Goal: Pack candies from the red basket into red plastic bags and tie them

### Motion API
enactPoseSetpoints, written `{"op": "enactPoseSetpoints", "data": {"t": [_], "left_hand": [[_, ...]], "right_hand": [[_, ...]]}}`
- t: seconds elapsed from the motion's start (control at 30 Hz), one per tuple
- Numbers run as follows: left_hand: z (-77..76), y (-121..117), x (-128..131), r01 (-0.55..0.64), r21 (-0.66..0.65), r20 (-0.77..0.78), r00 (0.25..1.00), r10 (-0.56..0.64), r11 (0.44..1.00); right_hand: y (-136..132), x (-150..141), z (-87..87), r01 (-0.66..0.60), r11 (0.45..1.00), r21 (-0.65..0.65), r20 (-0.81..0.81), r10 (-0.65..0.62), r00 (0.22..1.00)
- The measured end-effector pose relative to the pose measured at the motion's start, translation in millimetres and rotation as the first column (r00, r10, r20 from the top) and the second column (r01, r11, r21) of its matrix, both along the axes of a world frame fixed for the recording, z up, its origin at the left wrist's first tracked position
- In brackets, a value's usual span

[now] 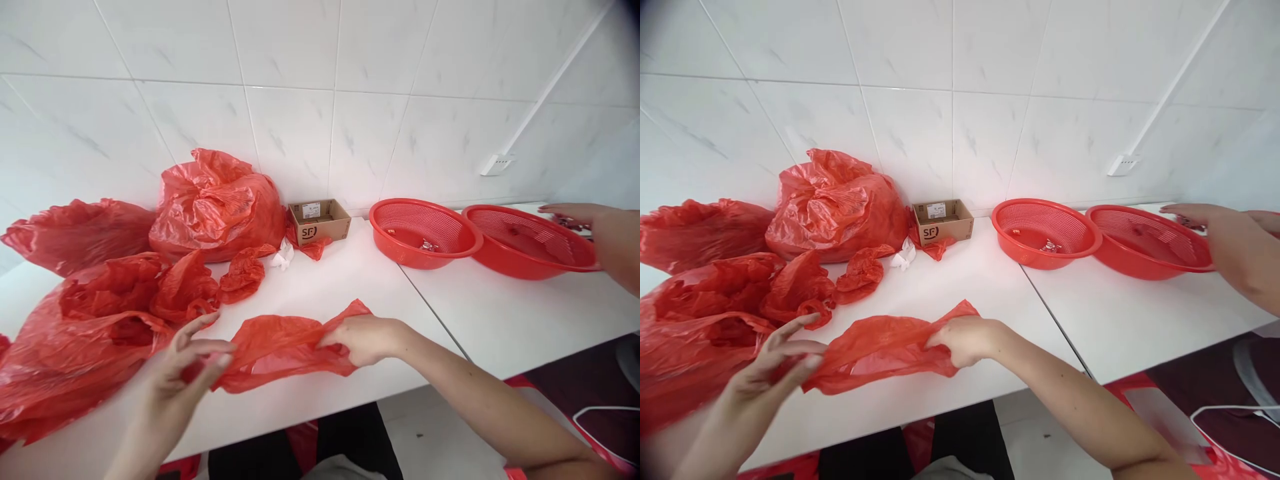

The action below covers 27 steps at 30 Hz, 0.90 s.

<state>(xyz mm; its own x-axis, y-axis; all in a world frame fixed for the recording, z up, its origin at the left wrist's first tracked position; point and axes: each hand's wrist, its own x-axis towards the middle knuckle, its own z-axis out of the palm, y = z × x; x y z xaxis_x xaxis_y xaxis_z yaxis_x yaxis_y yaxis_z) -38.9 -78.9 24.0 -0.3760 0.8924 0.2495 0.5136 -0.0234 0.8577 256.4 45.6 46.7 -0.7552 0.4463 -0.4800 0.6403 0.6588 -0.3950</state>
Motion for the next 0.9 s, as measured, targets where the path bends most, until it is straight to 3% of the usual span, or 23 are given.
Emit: {"op": "enactPoseSetpoints", "data": {"t": [0.07,0.1,0.17,0.27,0.37,0.5,0.53,0.6,0.67,0.77,0.83,0.9], "left_hand": [[-5.8,4.7,11.9,0.132,-0.122,-0.315,0.935,-0.165,0.984],[-8.0,8.4,16.8,0.135,-0.189,-0.399,0.894,-0.202,0.973],[-11.1,17.5,22.5,0.04,-0.261,-0.524,0.833,-0.177,0.964],[-12.6,30.9,24.4,-0.088,-0.258,-0.619,0.779,-0.095,0.962],[-13.2,35.2,35.7,0.002,-0.164,-0.644,0.757,-0.108,0.986],[-22.5,29.2,78.7,0.113,0.16,-0.726,0.687,0.039,0.981],[-27.0,29.3,89.3,0.128,0.191,-0.737,0.673,0.056,0.973],[-37.3,35.5,100.7,0.158,0.134,-0.769,0.64,0.002,0.978],[-46.1,49.1,94.0,0.095,-0.003,-0.798,0.6,-0.06,0.995],[-49.5,72.2,58.7,-0.143,-0.153,-0.807,0.589,-0.04,0.978],[-44.4,80.3,35.0,-0.162,-0.2,-0.798,0.599,-0.065,0.966],[-35.9,79.3,21.4,-0.106,-0.254,-0.781,0.608,-0.139,0.961]], "right_hand": [[1.6,-0.6,5.1,0.041,0.999,0.031,0.02,-0.042,0.999],[1.8,-0.9,4.7,0.054,0.998,0.041,0.009,-0.054,0.998],[0.1,-0.4,-0.1,0.065,0.997,0.041,-0.026,-0.064,0.998],[-4.9,3.1,-10.4,0.14,0.988,0.073,-0.079,-0.134,0.988],[-7.9,5.5,-16.1,0.227,0.967,0.116,-0.113,-0.214,0.97],[-9.8,-1.0,-15.3,0.175,0.97,0.168,-0.061,-0.167,0.984],[-11.0,-3.8,-14.8,0.147,0.97,0.194,-0.042,-0.142,0.989],[-14.4,-8.4,-14.1,0.089,0.967,0.24,-0.005,-0.09,0.996],[-18.5,-9.6,-14.0,0.044,0.965,0.259,0.021,-0.051,0.998],[-22.8,-4.5,-13.2,0.038,0.963,0.267,0.022,-0.046,0.999],[-21.5,1.6,-11.5,0.055,0.961,0.271,0.024,-0.064,0.998],[-14.3,8.6,-9.4,0.078,0.957,0.281,0.022,-0.088,0.996]]}}
